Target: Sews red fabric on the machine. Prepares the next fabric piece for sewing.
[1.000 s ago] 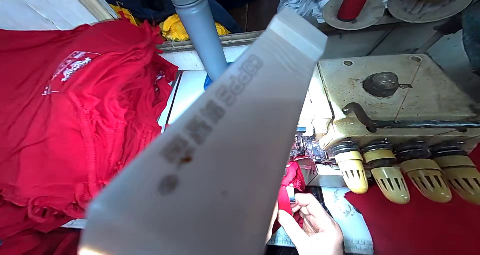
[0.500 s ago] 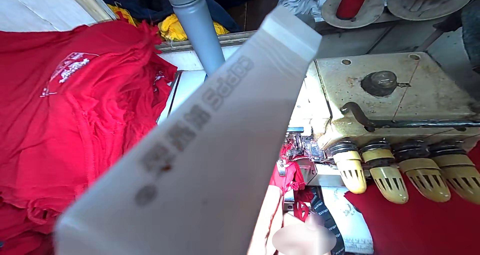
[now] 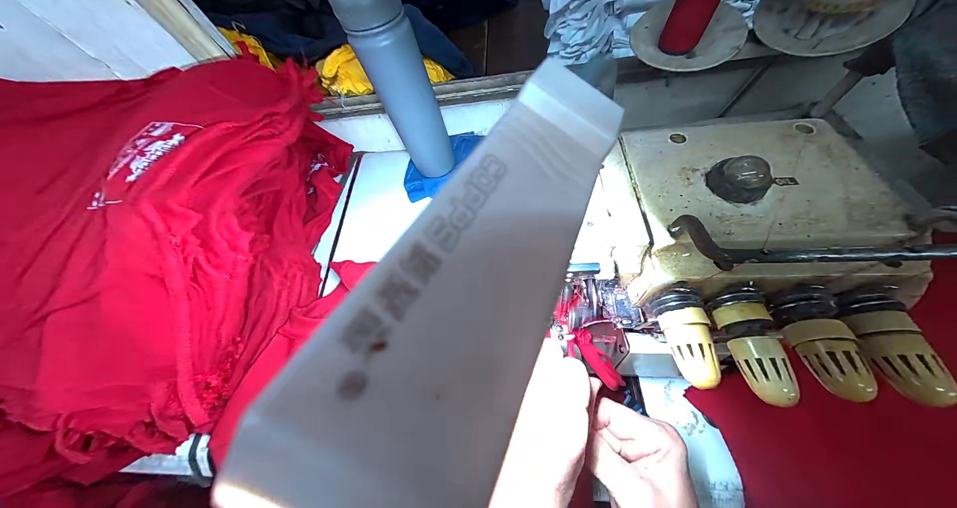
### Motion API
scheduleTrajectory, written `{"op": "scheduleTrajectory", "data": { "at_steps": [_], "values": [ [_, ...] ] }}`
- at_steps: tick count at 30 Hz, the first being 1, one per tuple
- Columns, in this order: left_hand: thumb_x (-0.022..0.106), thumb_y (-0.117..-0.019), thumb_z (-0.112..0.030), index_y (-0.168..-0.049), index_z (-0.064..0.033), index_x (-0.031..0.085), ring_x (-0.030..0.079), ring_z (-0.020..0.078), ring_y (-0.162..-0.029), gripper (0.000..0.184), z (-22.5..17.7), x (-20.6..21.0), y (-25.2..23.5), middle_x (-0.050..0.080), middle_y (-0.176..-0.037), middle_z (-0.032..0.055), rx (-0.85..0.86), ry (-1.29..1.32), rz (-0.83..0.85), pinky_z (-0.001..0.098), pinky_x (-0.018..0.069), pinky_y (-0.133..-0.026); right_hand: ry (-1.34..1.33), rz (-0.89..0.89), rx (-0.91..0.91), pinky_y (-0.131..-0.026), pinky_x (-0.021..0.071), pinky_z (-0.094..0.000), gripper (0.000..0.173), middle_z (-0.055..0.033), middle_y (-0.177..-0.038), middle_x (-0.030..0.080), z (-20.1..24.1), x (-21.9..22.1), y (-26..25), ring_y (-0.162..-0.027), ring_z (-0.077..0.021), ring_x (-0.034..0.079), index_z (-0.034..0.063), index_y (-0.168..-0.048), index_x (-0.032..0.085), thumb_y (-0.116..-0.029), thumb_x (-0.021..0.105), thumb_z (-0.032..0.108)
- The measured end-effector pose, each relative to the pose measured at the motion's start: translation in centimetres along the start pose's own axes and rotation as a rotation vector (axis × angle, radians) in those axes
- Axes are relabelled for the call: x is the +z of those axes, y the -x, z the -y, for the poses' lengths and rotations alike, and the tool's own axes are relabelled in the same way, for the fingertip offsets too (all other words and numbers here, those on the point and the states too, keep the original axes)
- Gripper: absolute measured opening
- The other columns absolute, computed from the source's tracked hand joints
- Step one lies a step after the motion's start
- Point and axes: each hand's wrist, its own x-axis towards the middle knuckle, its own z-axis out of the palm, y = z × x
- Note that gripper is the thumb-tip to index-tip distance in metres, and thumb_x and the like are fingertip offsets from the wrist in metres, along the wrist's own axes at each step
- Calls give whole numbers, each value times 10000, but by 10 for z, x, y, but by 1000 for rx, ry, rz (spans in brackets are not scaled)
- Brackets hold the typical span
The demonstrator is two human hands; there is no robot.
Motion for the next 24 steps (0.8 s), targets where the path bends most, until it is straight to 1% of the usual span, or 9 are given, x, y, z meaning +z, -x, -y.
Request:
{"op": "scheduleTrajectory", "data": {
  "at_steps": [3, 7, 11, 13, 16, 18, 21, 22, 24],
  "values": [
    [617, -862, -252, -658, -127, 676, 560, 127, -508, 246, 1, 1, -2, 548, -592, -13, 14, 1, -20, 278, 366, -416, 19, 6, -15, -560, 464, -124, 148, 137, -648, 620, -1, 2, -2, -583, 86, 537, 93, -786, 679, -842, 635, -36],
    [602, -810, -193, -737, -119, 684, 590, 155, -564, 132, 7, -11, 4, 591, -648, 6, 36, 31, 27, 301, 403, -457, 99, 84, -21, -506, 353, -111, 190, 152, -569, 484, 0, -2, 2, -526, 100, 418, 128, -706, 590, -845, 632, 5],
    [536, -901, -152, -803, -110, 692, 693, 280, -760, 188, 23, -42, 20, 704, -809, 103, 7, 158, 240, 439, 511, -617, 120, 117, 90, -481, 337, -138, 228, 146, -534, 454, 4, -7, 15, -484, 73, 387, 122, -689, 594, -853, 696, 1],
    [503, -946, -160, -720, -101, 654, 623, 206, -772, 278, 34, -50, 30, 679, -768, 77, -83, 431, 260, 370, 431, -705, 99, 115, 121, -480, 328, -138, 263, 164, -537, 439, 5, -10, 19, -483, 77, 373, 157, -672, 571, -847, 694, 4],
    [538, -964, -91, -749, 19, 661, 657, 40, -782, 270, 49, -63, 39, 696, -760, 81, -212, 793, 224, 179, 526, -752, 52, 118, 115, -497, 337, -104, 315, 213, -553, 433, 6, -12, 20, -506, 118, 380, 228, -658, 538, -857, 691, 38],
    [582, -959, -78, -888, 46, 700, 653, 39, -843, 186, 50, -65, 47, 711, -845, 111, -224, 753, 160, 155, 519, -788, 57, 137, 72, -508, 332, -85, 315, 225, -565, 417, 7, -12, 17, -521, 134, 373, 238, -671, 531, -875, 693, 62],
    [563, -1027, -322, -1087, -73, 740, 690, 239, -946, 311, 36, -58, 56, 745, -1015, 135, -95, 363, 212, 356, 522, -777, 59, 114, 146, -503, 367, -118, 244, 189, -573, 492, 15, -7, 16, -514, 100, 427, 182, -691, 610, -853, 697, 22],
    [564, -1022, -288, -1033, -86, 755, 710, 274, -938, 279, 31, -53, 58, 750, -1005, 138, -77, 298, 222, 386, 543, -746, 60, 111, 170, -512, 388, -128, 210, 177, -591, 527, 17, -5, 16, -525, 89, 457, 159, -709, 636, -849, 698, 15],
    [587, -1004, -164, -924, -45, 746, 714, 244, -898, 215, 35, -46, 55, 749, -939, 143, -120, 407, 238, 356, 547, -763, 79, 130, 164, -539, 394, -128, 170, 171, -622, 547, 17, -5, 15, -554, 87, 468, 128, -735, 655, -860, 696, 19]
  ]
}}
